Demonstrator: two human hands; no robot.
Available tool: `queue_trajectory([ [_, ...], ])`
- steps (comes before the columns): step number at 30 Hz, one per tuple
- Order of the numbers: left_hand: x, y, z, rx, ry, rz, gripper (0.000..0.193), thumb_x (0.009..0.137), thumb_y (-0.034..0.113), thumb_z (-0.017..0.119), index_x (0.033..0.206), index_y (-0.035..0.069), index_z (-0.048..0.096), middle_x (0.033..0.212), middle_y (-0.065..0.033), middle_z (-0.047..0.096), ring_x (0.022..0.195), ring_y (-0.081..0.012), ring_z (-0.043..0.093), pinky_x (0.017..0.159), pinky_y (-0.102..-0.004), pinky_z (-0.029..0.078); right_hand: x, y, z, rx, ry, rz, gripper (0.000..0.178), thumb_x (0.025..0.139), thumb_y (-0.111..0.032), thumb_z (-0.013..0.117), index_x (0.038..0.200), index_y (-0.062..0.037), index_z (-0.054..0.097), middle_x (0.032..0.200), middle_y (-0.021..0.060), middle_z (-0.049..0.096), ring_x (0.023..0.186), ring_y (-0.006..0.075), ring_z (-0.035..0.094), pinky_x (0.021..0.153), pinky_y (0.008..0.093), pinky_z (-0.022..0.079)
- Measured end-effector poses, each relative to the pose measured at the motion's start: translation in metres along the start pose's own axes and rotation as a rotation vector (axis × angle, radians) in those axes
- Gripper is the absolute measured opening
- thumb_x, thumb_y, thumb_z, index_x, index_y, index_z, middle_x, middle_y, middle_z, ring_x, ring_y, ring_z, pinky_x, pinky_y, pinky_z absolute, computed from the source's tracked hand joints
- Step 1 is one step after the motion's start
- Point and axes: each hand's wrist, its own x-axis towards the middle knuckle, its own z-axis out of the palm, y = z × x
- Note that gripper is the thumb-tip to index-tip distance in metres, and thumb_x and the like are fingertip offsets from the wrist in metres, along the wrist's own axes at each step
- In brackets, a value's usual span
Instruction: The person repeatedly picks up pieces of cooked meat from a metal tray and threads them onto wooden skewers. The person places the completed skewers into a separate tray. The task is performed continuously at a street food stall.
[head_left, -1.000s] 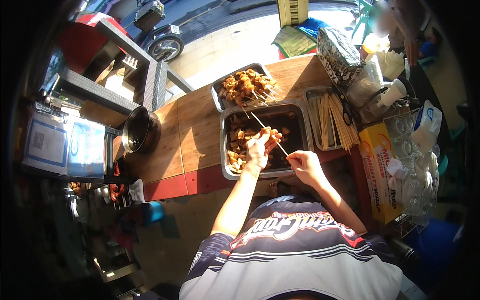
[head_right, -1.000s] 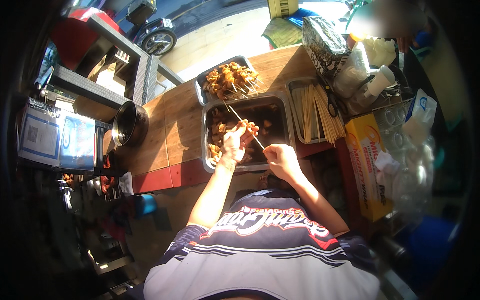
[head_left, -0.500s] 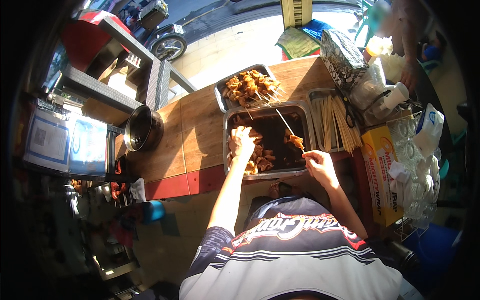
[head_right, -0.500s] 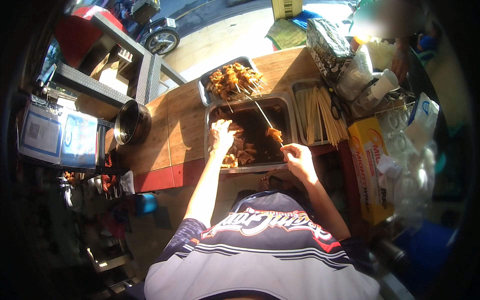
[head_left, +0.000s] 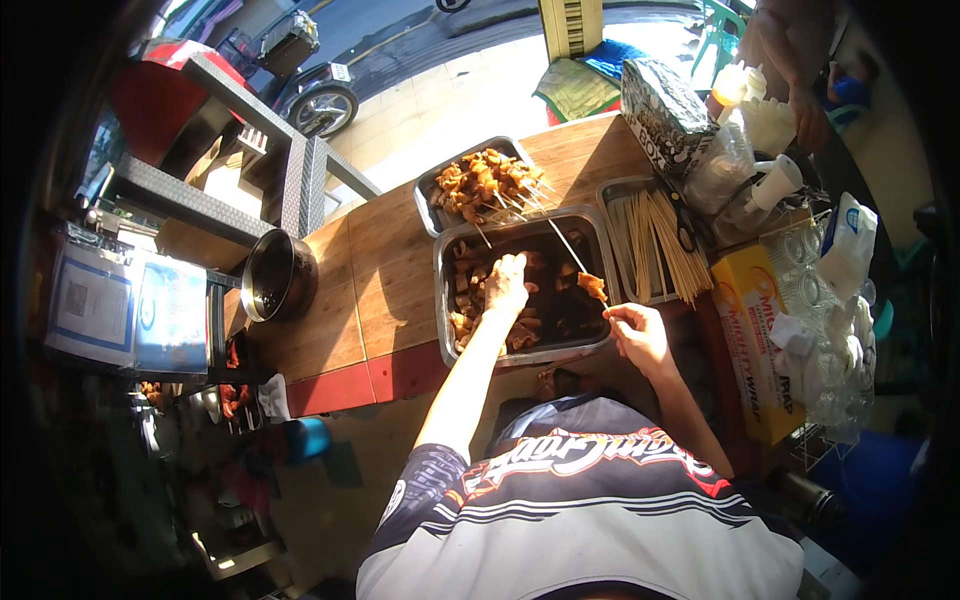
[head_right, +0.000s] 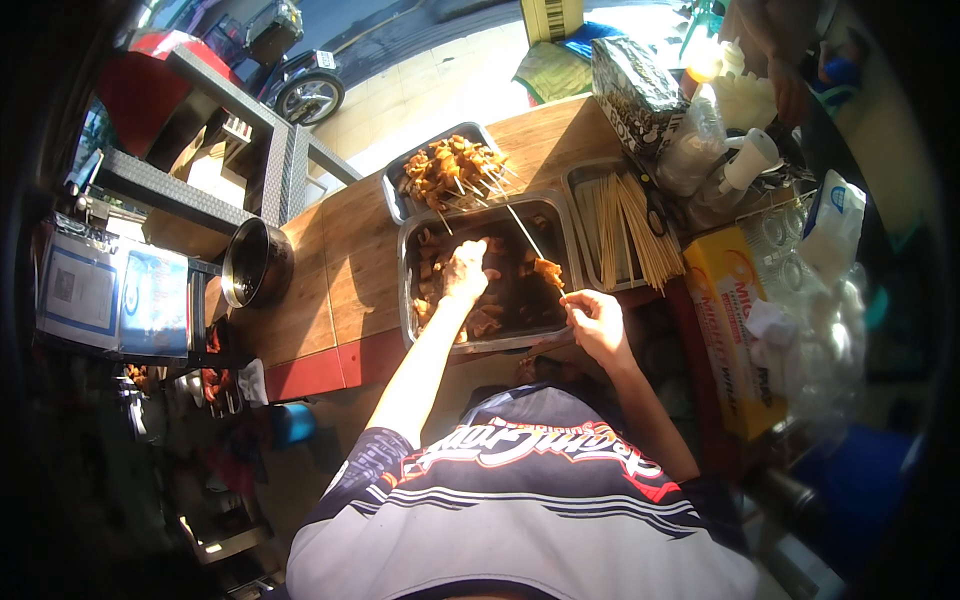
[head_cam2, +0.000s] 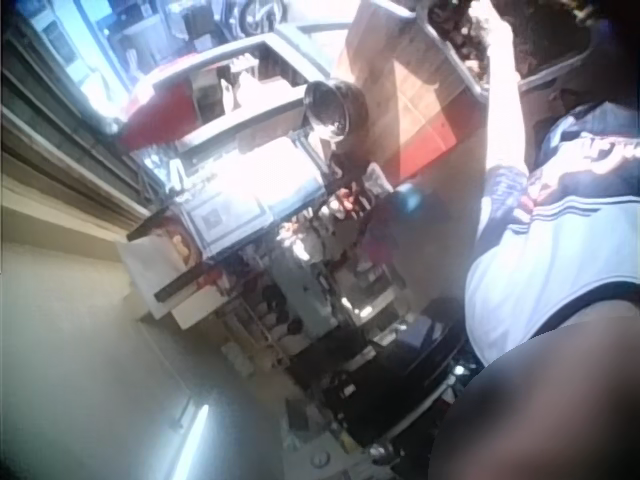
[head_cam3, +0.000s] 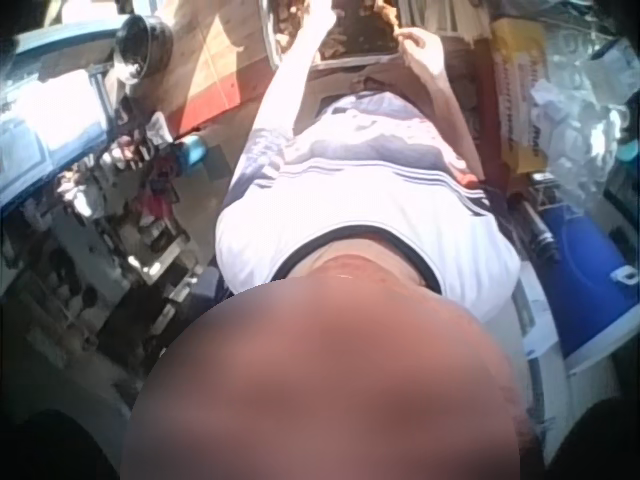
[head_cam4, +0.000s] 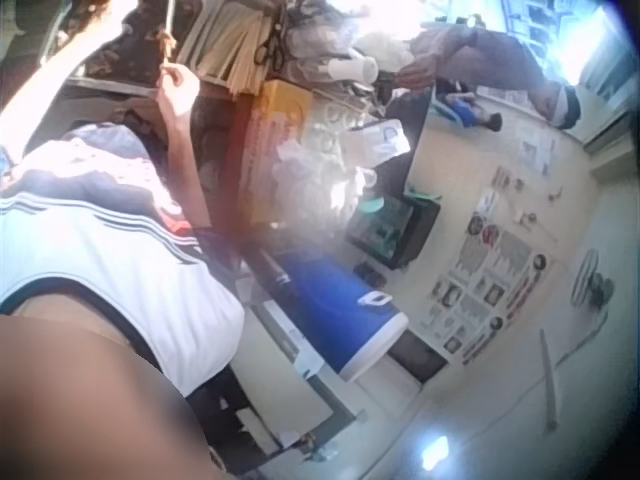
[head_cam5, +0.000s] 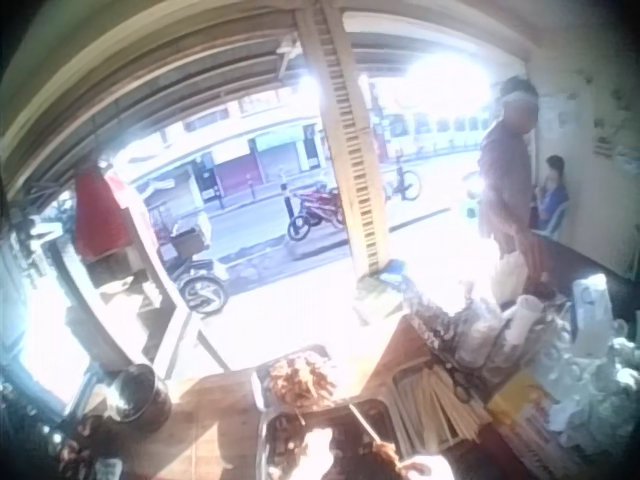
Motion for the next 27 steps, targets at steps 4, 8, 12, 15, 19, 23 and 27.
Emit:
queue_trajectory([
  [4, -0.01, -0.018, -0.006, 0.32, -0.178, -0.009, 0.018, 0.076, 0.02, 0.073, 0.089, 0.008, 0.07, 0.088, -0.0117, 0.066, 0.086, -0.031, 0.066, 0.075, -0.0415, 0.054, -0.007, 0.003, -0.005, -0.01, 0.024, -0.004, 0.012, 0.093, -0.003, 0.056, 0.098, 0.0034, 0.065, 0.067, 0.0015, 0.056, 0.048, 0.0042, 0.047, 0.042, 0.0203, 0.037],
  [8, -0.003, -0.022, 0.007, 0.287, -0.12, 0.074, 0.012, 0.079, 0.008, 0.058, 0.082, 0.009, 0.069, 0.082, -0.0117, 0.066, 0.082, -0.0301, 0.067, 0.074, -0.0411, 0.055, -0.008, 0.007, -0.004, -0.012, 0.014, 0.021, 0.012, 0.092, -0.001, 0.055, 0.097, 0.0041, 0.065, 0.066, 0.0009, 0.057, 0.049, 0.004, 0.048, 0.043, 0.0207, 0.038],
  [12, 0.003, 0.004, 0.027, 0.387, -0.134, 0.199, 0.01, 0.079, 0.012, 0.061, 0.083, 0.012, 0.069, 0.084, -0.0077, 0.069, 0.082, -0.0227, 0.068, 0.073, -0.0334, 0.056, -0.01, 0.008, 0.001, -0.011, -0.013, -0.016, 0.013, 0.092, -0.001, 0.055, 0.097, 0.0045, 0.065, 0.066, 0.0008, 0.057, 0.049, 0.0043, 0.048, 0.043, 0.021, 0.038],
  [15, -0.003, 0.013, 0.029, 0.233, -0.115, 0.335, 0.016, 0.079, 0.009, 0.06, 0.092, 0.013, 0.069, 0.084, -0.0071, 0.066, 0.086, -0.0239, 0.065, 0.073, -0.0358, 0.055, -0.01, 0.008, 0.001, -0.023, -0.029, -0.022, 0.013, 0.091, -0.001, 0.055, 0.097, 0.0048, 0.065, 0.066, 0.0006, 0.057, 0.049, 0.0044, 0.05, 0.043, 0.0213, 0.039],
  [19, -0.005, -0.003, 0.014, -0.086, -0.019, 0.067, 0.019, 0.08, 0.002, 0.061, 0.095, 0.01, 0.07, 0.088, -0.0094, 0.07, 0.084, -0.0246, 0.069, 0.075, -0.0345, 0.056, -0.014, 0.011, -0.002, -0.123, -0.011, -0.027, 0.013, 0.09, -0.001, 0.057, 0.096, 0.0041, 0.067, 0.065, 0.0002, 0.058, 0.049, 0.0045, 0.051, 0.044, 0.0218, 0.04],
  [23, 0.003, -0.015, 0.0, -1.207, 0.054, -0.541, 0.014, 0.091, -0.001, 0.06, 0.103, -0.001, 0.067, 0.092, -0.0121, 0.071, 0.081, -0.0219, 0.071, 0.075, -0.0321, 0.059, -0.026, 0.013, -0.002, -0.212, -0.037, 0.053, 0.012, 0.089, -0.003, 0.06, 0.095, 0.002, 0.069, 0.064, 0.0004, 0.06, 0.05, 0.0051, 0.053, 0.045, 0.0224, 0.041],
  [27, 0.0, -0.024, -0.013, -1.719, 0.01, -0.792, 0.023, 0.093, 0.006, 0.061, 0.114, -0.001, 0.06, 0.104, -0.0164, 0.069, 0.092, -0.0279, 0.07, 0.082, -0.0384, 0.06, -0.038, 0.011, 0.003, -0.303, -0.078, 0.052, 0.011, 0.089, -0.006, 0.064, 0.094, 0.0009, 0.071, 0.062, 0.0029, 0.063, 0.051, 0.0061, 0.055, 0.046, 0.0241, 0.041],
])
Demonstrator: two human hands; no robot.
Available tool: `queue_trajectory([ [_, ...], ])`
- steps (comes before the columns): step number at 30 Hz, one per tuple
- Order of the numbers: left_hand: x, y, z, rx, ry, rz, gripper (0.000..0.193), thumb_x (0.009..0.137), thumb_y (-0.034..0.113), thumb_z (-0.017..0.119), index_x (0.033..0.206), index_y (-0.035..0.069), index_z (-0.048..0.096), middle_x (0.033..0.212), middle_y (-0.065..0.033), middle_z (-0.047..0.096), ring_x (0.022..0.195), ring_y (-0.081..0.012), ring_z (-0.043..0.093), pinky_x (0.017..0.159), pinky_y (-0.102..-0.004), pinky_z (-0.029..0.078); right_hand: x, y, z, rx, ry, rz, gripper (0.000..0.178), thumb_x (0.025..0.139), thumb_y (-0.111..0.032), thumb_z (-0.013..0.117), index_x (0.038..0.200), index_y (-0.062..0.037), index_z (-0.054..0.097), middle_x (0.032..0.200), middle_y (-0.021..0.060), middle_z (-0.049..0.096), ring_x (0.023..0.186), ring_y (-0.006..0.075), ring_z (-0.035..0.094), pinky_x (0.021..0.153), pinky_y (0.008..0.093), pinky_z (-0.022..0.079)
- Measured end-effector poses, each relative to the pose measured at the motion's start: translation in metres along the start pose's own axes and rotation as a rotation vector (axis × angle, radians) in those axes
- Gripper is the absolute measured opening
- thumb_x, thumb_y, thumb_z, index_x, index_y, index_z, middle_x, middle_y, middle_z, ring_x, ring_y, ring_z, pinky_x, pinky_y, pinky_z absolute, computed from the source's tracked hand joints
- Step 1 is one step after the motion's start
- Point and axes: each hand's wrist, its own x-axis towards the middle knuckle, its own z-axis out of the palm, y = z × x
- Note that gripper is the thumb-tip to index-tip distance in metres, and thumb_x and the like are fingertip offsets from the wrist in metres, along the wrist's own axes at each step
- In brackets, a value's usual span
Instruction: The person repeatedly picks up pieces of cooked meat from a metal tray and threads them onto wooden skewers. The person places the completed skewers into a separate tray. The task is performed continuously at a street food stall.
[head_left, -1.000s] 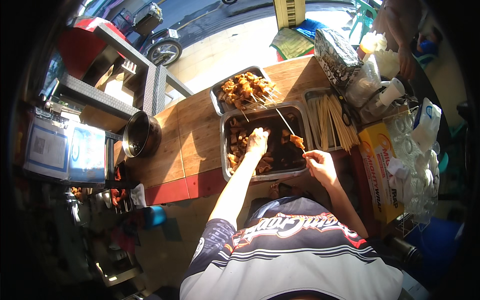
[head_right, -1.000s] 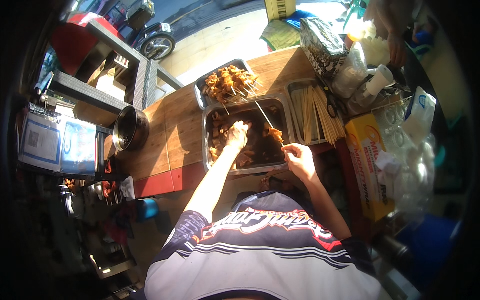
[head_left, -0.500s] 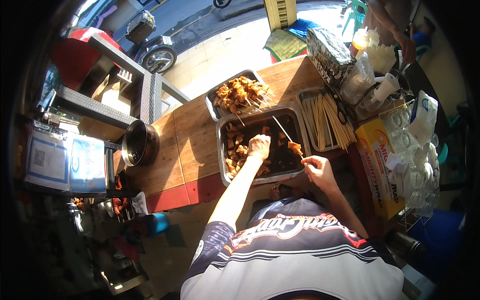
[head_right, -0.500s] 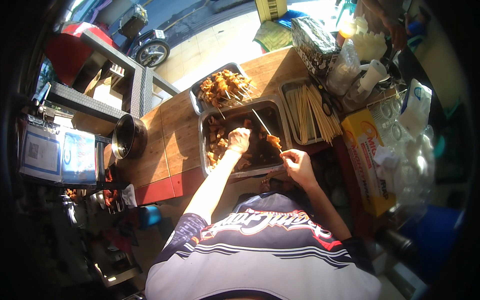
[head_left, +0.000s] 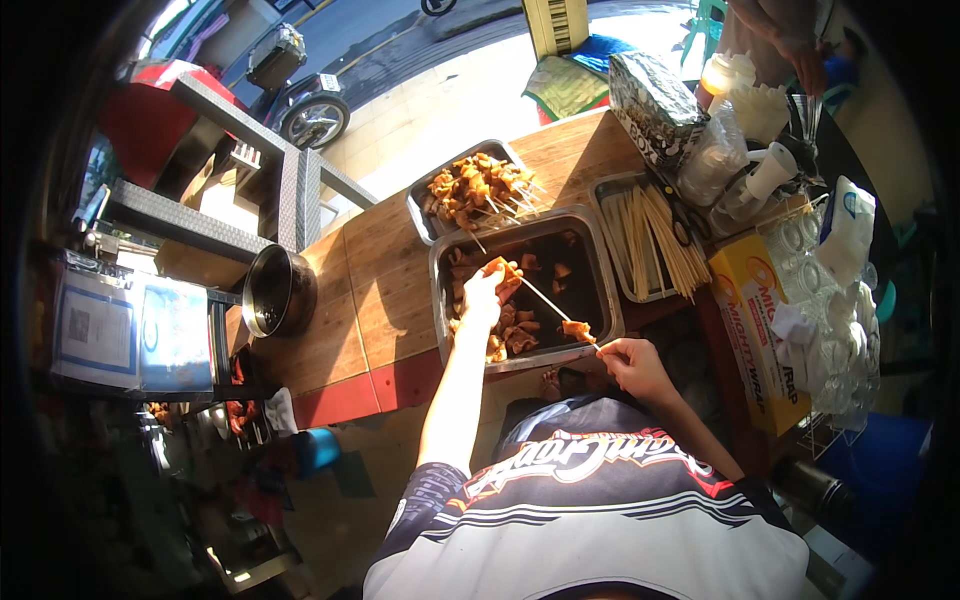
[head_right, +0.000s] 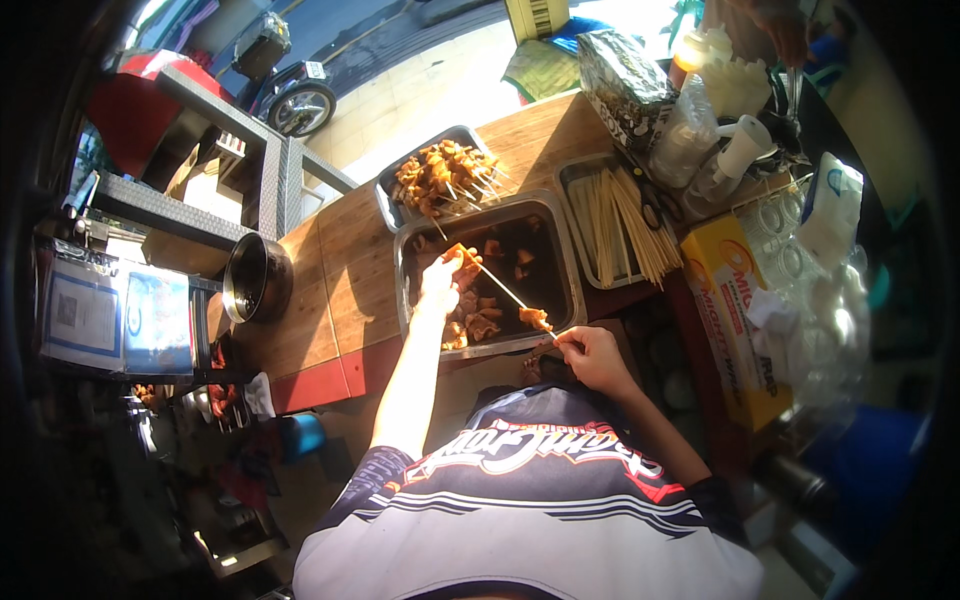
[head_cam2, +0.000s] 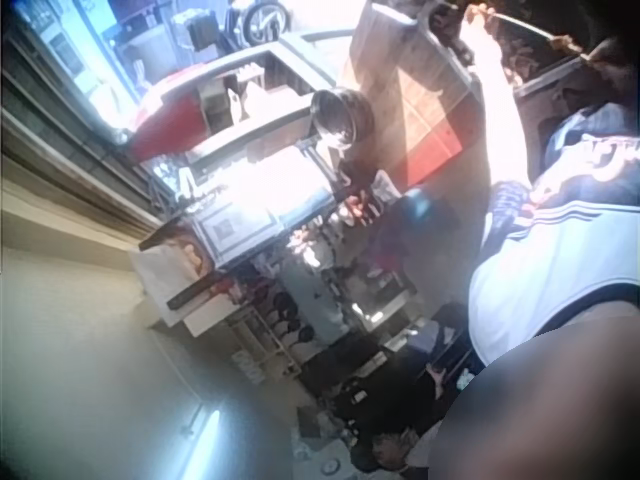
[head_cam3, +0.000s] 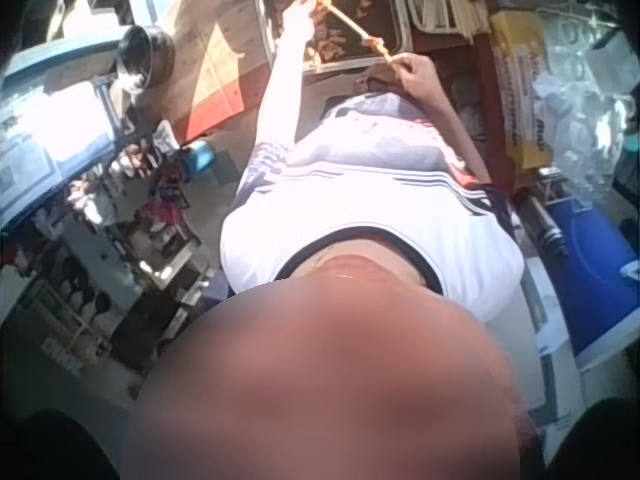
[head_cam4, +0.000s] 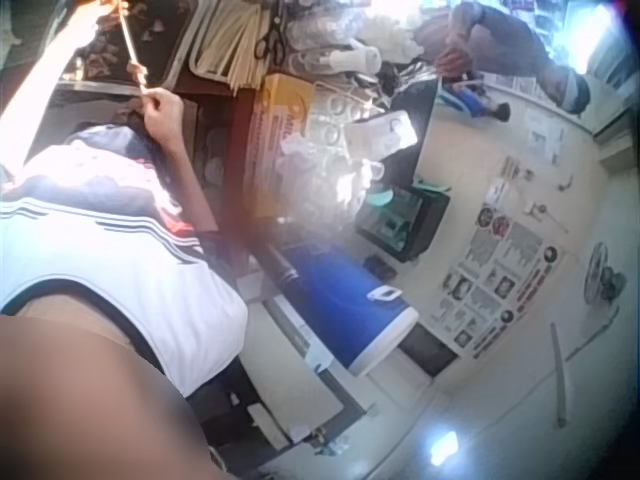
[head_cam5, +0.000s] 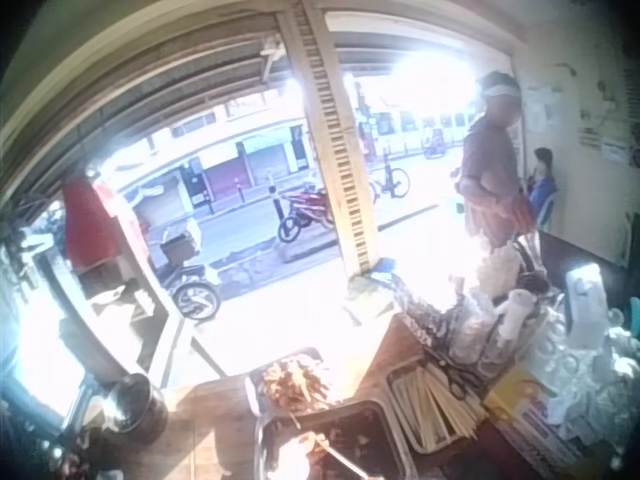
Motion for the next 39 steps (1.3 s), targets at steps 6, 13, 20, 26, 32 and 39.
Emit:
queue_trajectory([
  [6, -0.002, -0.002, -0.009, -0.154, -0.062, -0.013, 0.021, 0.093, 0.006, 0.059, 0.113, 0.0, 0.061, 0.107, -0.0166, 0.068, 0.095, -0.0285, 0.069, 0.084, -0.0385, 0.059, -0.006, -0.011, 0.003, -0.043, -0.036, -0.071, 0.014, 0.088, -0.005, 0.061, 0.095, 0.0033, 0.07, 0.063, 0.0034, 0.062, 0.049, 0.006, 0.054, 0.044, 0.0238, 0.041],
  [13, -0.002, -0.009, -0.013, -0.14, -0.144, 0.088, 0.021, 0.092, 0.005, 0.06, 0.114, 0.003, 0.061, 0.108, -0.0145, 0.068, 0.101, -0.0281, 0.067, 0.091, -0.0394, 0.056, -0.006, -0.015, 0.008, -0.063, -0.039, -0.086, 0.016, 0.088, -0.003, 0.058, 0.096, 0.0046, 0.069, 0.063, 0.0033, 0.061, 0.047, 0.0062, 0.053, 0.042, 0.0234, 0.041],
  [20, 0.002, -0.007, -0.019, -0.238, -0.204, 0.096, 0.017, 0.093, 0.005, 0.057, 0.108, 0.004, 0.065, 0.106, -0.0131, 0.069, 0.1, -0.0267, 0.067, 0.091, -0.0378, 0.056, -0.008, -0.018, 0.009, 0.049, -0.071, -0.024, 0.014, 0.09, -0.005, 0.059, 0.095, 0.0036, 0.069, 0.063, 0.0024, 0.06, 0.046, 0.0052, 0.051, 0.041, 0.0218, 0.039],
  [26, -0.005, -0.006, -0.006, -0.197, -0.106, 0.09, 0.018, 0.093, 0.002, 0.055, 0.108, 0.002, 0.064, 0.105, -0.0132, 0.068, 0.098, -0.0272, 0.068, 0.09, -0.0384, 0.056, -0.005, -0.018, 0.012, 0.064, -0.053, -0.049, 0.013, 0.09, -0.005, 0.059, 0.094, 0.0028, 0.069, 0.062, 0.0017, 0.059, 0.046, 0.0048, 0.051, 0.041, 0.0219, 0.038],
  [32, -0.028, -0.004, 0.017, -0.168, -0.034, 0.216, 0.017, 0.092, 0.002, 0.059, 0.109, 0.0, 0.061, 0.102, -0.0143, 0.069, 0.09, -0.0233, 0.07, 0.081, -0.0357, 0.06, -0.002, -0.023, 0.016, 0.091, -0.039, -0.01, 0.013, 0.089, -0.006, 0.061, 0.094, 0.0018, 0.07, 0.061, 0.0022, 0.061, 0.045, 0.0055, 0.053, 0.041, 0.0229, 0.04],
  [39, -0.038, 0.008, 0.03, -0.13, 0.071, 0.23, 0.017, 0.091, 0.002, 0.06, 0.108, 0.0, 0.061, 0.101, -0.0132, 0.069, 0.089, -0.0224, 0.069, 0.082, -0.0347, 0.059, 0.001, -0.023, 0.017, 0.09, -0.047, -0.009, 0.013, 0.09, -0.007, 0.061, 0.092, 0.0024, 0.07, 0.06, 0.0018, 0.06, 0.044, 0.0054, 0.053, 0.04, 0.0226, 0.039],
])
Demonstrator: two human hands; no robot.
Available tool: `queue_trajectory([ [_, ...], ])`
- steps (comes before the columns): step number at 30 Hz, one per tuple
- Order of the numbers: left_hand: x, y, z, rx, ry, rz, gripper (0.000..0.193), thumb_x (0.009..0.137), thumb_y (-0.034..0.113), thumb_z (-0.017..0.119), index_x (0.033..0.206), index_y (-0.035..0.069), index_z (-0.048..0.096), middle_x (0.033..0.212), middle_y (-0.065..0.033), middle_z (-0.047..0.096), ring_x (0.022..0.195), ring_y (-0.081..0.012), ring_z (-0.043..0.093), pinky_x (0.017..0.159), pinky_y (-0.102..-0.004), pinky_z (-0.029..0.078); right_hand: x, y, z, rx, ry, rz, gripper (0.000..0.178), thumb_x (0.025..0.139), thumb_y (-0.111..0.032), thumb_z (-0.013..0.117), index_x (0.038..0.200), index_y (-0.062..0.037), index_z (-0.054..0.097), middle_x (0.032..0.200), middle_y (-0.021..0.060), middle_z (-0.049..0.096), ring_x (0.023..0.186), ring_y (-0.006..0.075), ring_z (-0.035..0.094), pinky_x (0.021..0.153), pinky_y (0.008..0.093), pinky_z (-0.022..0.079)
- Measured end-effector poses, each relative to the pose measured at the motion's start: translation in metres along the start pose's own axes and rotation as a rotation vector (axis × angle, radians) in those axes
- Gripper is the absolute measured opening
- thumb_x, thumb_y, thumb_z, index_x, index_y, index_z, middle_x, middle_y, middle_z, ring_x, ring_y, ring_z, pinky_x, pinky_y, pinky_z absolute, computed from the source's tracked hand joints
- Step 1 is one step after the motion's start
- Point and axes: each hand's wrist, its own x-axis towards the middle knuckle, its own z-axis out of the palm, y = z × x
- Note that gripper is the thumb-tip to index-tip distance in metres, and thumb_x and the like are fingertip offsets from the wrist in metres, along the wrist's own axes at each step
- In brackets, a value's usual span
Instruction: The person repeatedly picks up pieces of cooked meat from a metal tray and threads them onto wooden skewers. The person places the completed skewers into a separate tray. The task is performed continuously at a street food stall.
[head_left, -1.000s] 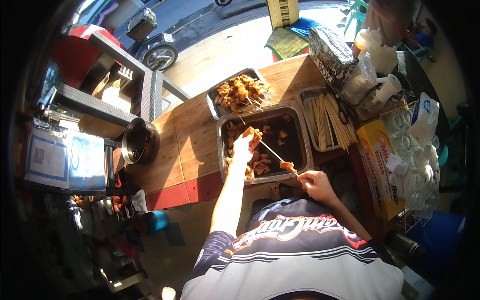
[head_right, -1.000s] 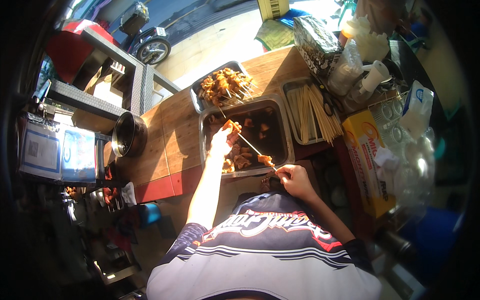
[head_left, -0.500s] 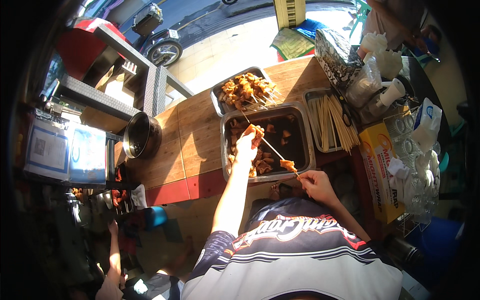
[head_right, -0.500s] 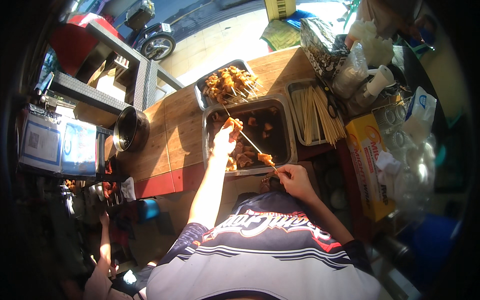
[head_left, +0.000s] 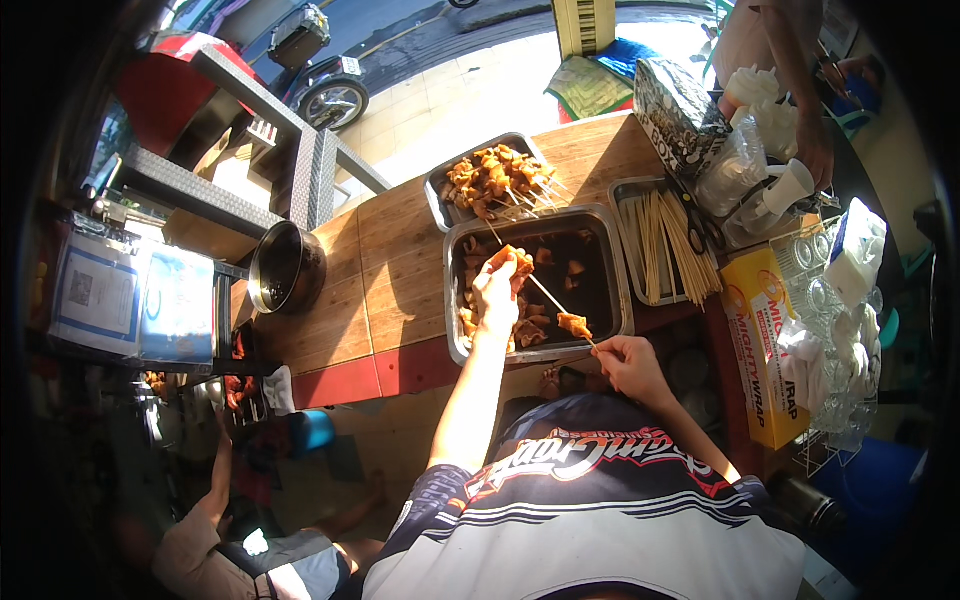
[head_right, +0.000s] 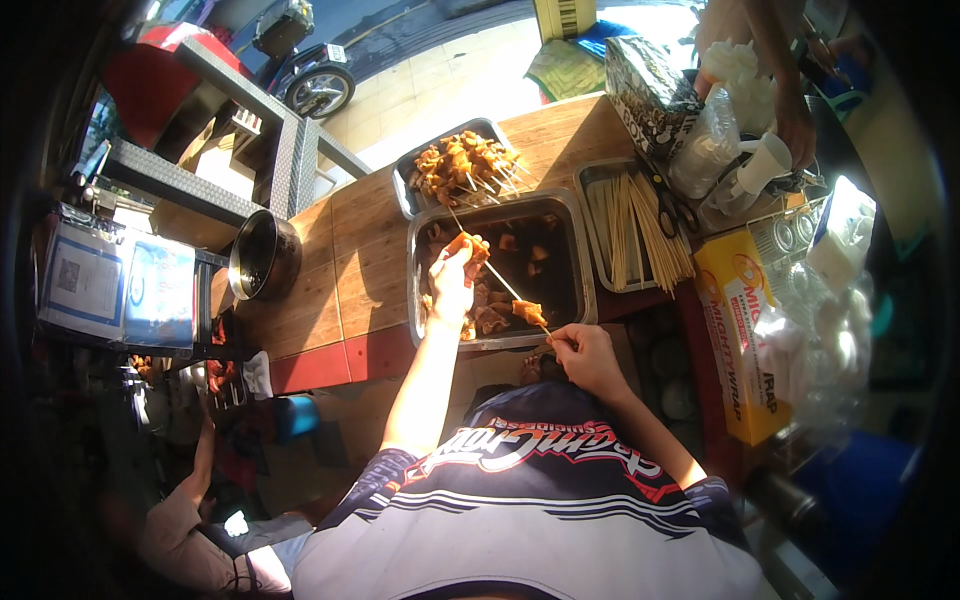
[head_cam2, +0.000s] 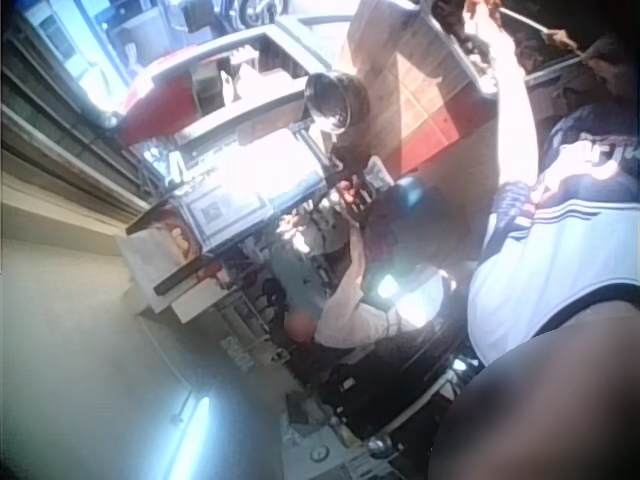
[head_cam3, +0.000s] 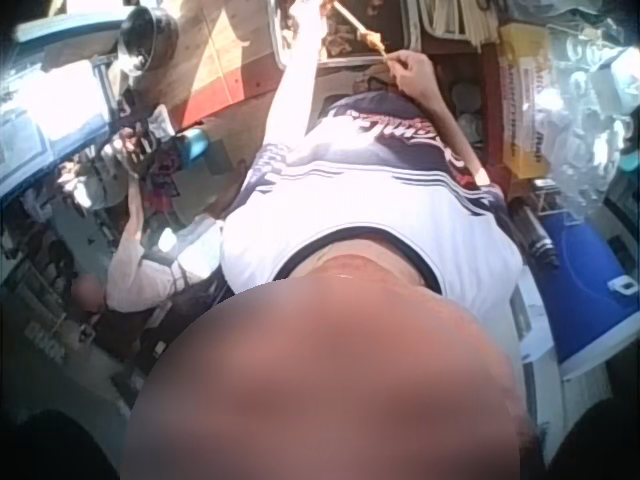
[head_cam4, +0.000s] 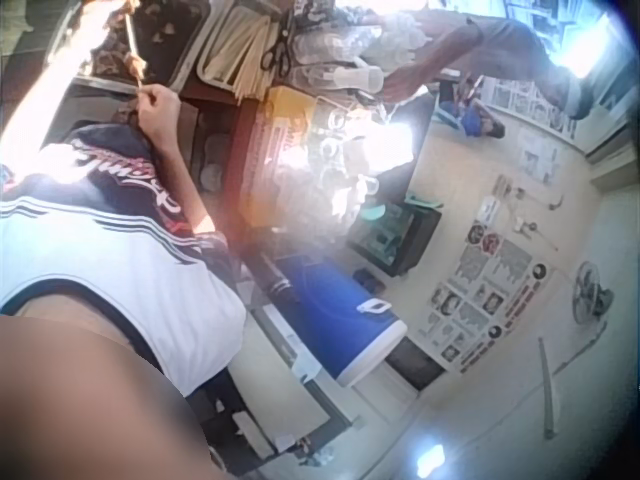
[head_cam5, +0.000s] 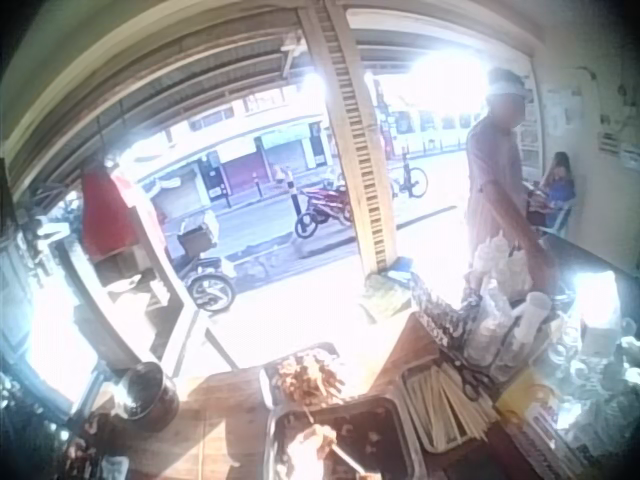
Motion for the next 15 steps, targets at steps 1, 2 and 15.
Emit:
queue_trajectory([
  [1, 0.0005, 0.0031, -0.0003, -0.014, -0.021, 0.01, 0.017, 0.091, 0.001, 0.06, 0.108, -0.001, 0.061, 0.101, -0.0132, 0.069, 0.089, -0.0224, 0.069, 0.082, -0.0345, 0.059, 0.0, -0.0001, -0.0005, 0.005, -0.004, 0.038, 0.013, 0.09, -0.007, 0.061, 0.092, 0.0024, 0.07, 0.06, 0.0017, 0.06, 0.044, 0.0054, 0.053, 0.039, 0.0226, 0.038],
  [2, 0.0013, 0.0061, -0.0006, -0.025, -0.038, 0.017, 0.017, 0.091, 0.001, 0.06, 0.108, -0.001, 0.061, 0.101, -0.0133, 0.069, 0.089, -0.0223, 0.069, 0.082, -0.0343, 0.059, -0.0005, -0.0004, -0.0013, 0.006, -0.01, 0.011, 0.013, 0.09, -0.007, 0.061, 0.092, 0.0025, 0.07, 0.06, 0.0017, 0.06, 0.044, 0.0054, 0.052, 0.039, 0.0225, 0.038],
  [15, 0.004, 0.0062, -0.0032, -0.026, -0.091, -0.091, 0.018, 0.094, 0.008, 0.058, 0.109, 0.0, 0.064, 0.101, -0.0123, 0.07, 0.09, -0.0213, 0.07, 0.084, -0.0339, 0.058, 0.0028, -0.0099, 0.0028, 0.06, 0.003, -0.005, 0.012, 0.09, -0.006, 0.06, 0.09, 0.0021, 0.069, 0.06, 0.001, 0.059, 0.043, 0.005, 0.05, 0.038, 0.0222, 0.036],
])
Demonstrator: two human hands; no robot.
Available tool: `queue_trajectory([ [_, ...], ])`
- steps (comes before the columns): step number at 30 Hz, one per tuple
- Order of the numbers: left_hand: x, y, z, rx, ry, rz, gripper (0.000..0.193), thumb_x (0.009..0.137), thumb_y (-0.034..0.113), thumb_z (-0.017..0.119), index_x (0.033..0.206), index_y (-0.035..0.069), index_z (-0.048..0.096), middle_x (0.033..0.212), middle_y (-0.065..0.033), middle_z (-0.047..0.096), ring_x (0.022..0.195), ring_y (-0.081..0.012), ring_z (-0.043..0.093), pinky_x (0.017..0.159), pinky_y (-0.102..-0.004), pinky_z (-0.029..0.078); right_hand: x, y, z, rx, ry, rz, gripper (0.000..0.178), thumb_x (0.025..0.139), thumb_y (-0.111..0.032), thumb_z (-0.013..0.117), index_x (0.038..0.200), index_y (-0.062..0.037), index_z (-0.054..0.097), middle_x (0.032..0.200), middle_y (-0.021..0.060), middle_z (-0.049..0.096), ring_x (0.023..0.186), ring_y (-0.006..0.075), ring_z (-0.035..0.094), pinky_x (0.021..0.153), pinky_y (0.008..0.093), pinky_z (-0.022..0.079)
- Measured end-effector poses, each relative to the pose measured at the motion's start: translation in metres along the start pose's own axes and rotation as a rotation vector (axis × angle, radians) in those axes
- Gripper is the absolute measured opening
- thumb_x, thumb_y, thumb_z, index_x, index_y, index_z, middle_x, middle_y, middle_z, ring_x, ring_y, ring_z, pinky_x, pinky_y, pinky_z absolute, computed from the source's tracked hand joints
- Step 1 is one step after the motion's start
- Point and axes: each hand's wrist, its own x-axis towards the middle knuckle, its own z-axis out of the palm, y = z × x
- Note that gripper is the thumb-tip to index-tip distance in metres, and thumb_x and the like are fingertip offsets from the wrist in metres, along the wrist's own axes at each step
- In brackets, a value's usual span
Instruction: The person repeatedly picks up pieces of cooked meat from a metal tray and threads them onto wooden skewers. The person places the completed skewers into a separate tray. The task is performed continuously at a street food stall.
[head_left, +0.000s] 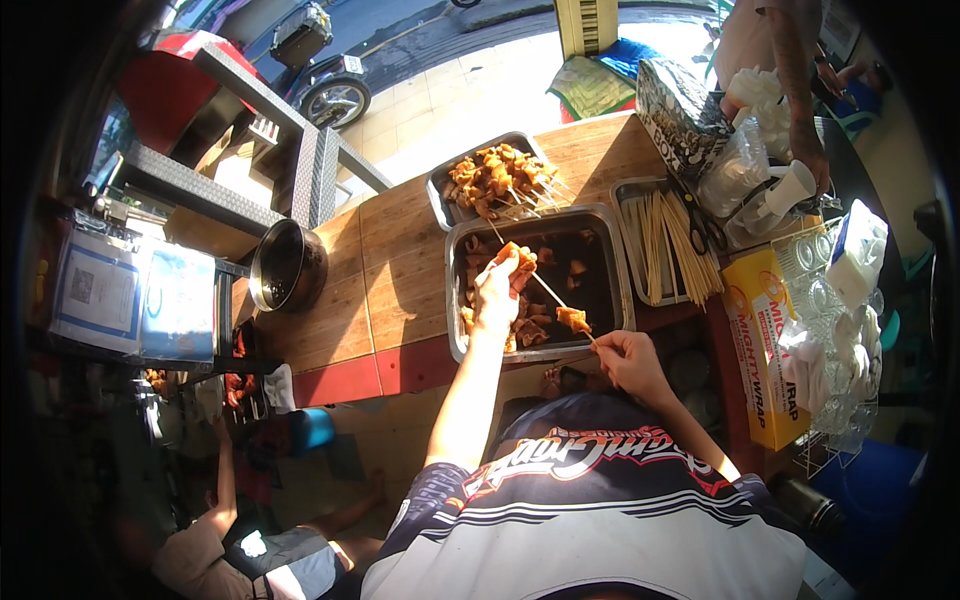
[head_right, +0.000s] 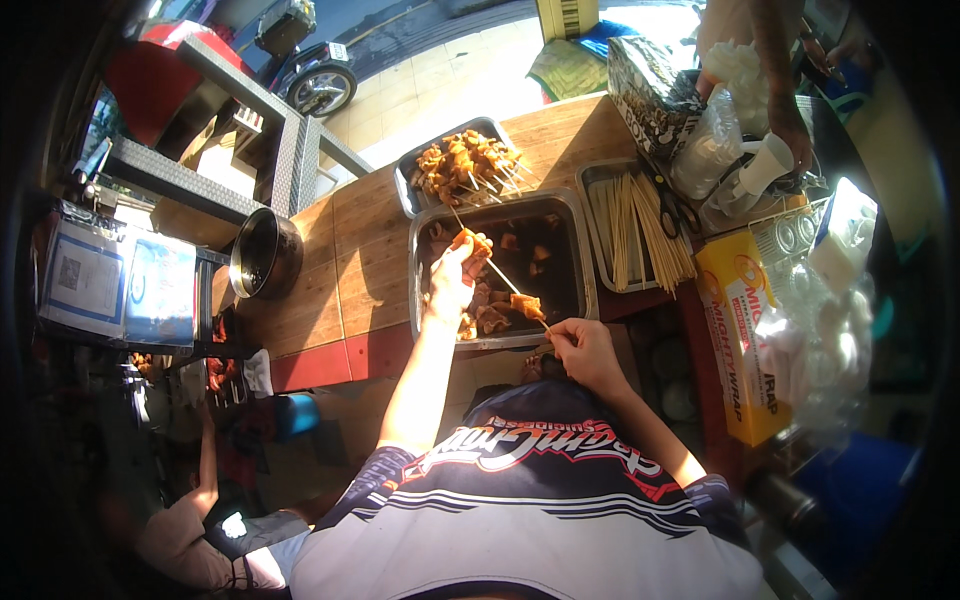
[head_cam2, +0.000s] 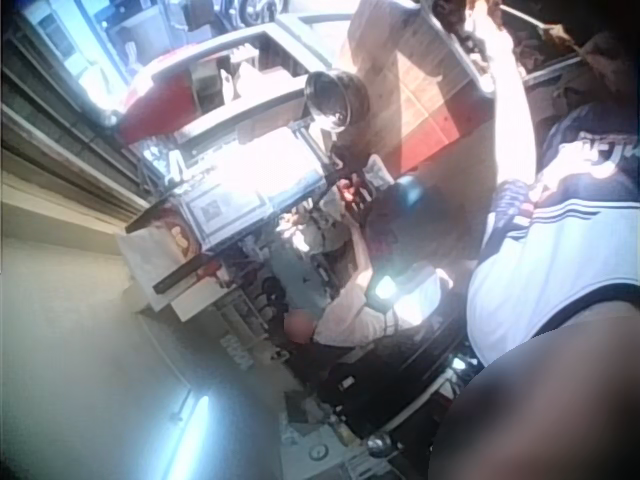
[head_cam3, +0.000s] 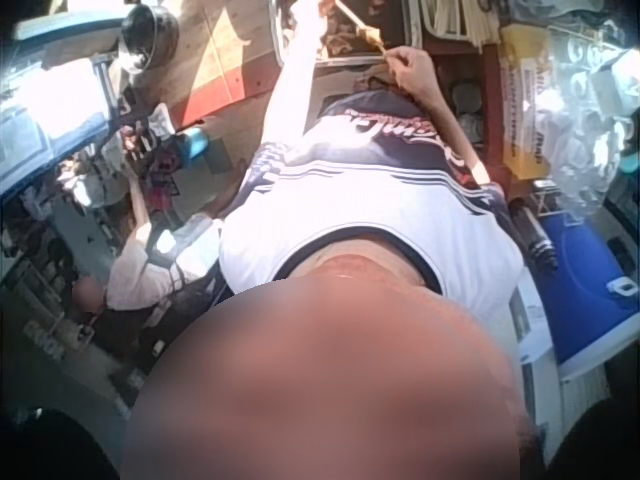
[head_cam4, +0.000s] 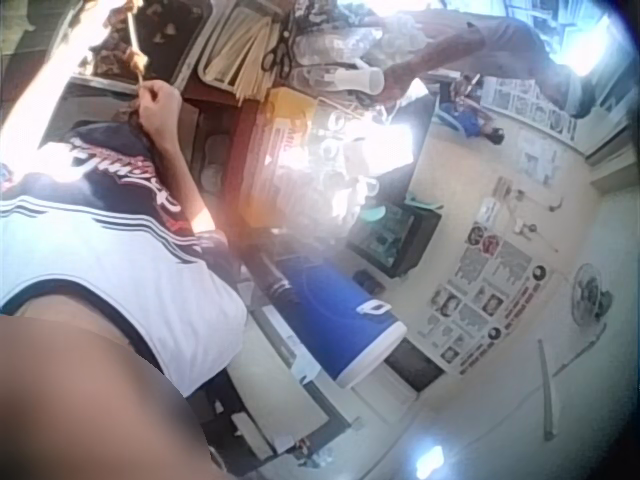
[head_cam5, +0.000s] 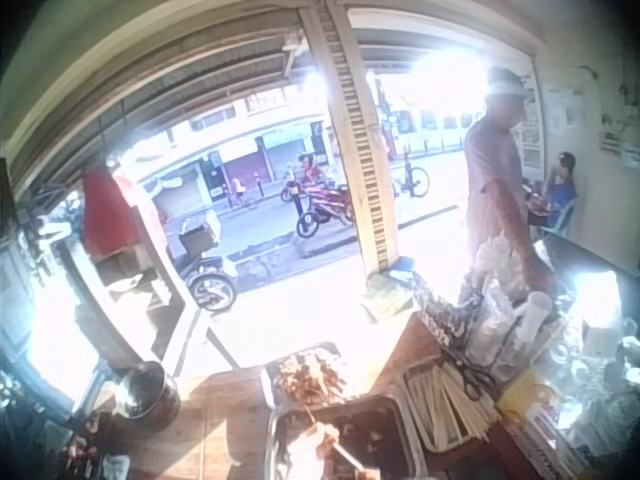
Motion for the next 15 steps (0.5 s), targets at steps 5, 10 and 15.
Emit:
queue_trajectory([
  [5, 0.0, 0.001, -0.001, -0.052, -0.061, -0.096, 0.018, 0.094, 0.01, 0.058, 0.108, 0.001, 0.064, 0.102, -0.0127, 0.07, 0.091, -0.0216, 0.07, 0.083, -0.0324, 0.058, 0.003, 0.0, 0.003, 0.023, 0.003, -0.025, 0.013, 0.089, -0.004, 0.058, 0.09, 0.0022, 0.069, 0.06, 0.0013, 0.059, 0.044, 0.0046, 0.05, 0.038, 0.0221, 0.036],
  [10, -0.01, -0.003, 0.009, 0.013, -0.018, -0.16, 0.018, 0.094, 0.012, 0.06, 0.108, 0.001, 0.064, 0.101, -0.0124, 0.071, 0.091, -0.0201, 0.07, 0.082, -0.0302, 0.058, 0.008, 0.001, 0.006, 0.026, 0.015, -0.011, 0.013, 0.088, -0.002, 0.057, 0.09, 0.0029, 0.069, 0.06, 0.0018, 0.059, 0.044, 0.0048, 0.051, 0.039, 0.0221, 0.037],
  [15, -0.034, -0.023, 0.02, 0.035, -0.1, -0.226, 0.023, 0.093, 0.012, 0.062, 0.114, 0.002, 0.062, 0.106, -0.0134, 0.07, 0.094, -0.0232, 0.069, 0.086, -0.0354, 0.057, 0.017, 0.002, 0.008, 0.014, 0.052, -0.079, 0.013, 0.088, -0.003, 0.058, 0.091, 0.0043, 0.069, 0.061, 0.0015, 0.06, 0.044, 0.0045, 0.05, 0.04, 0.0218, 0.037],
])
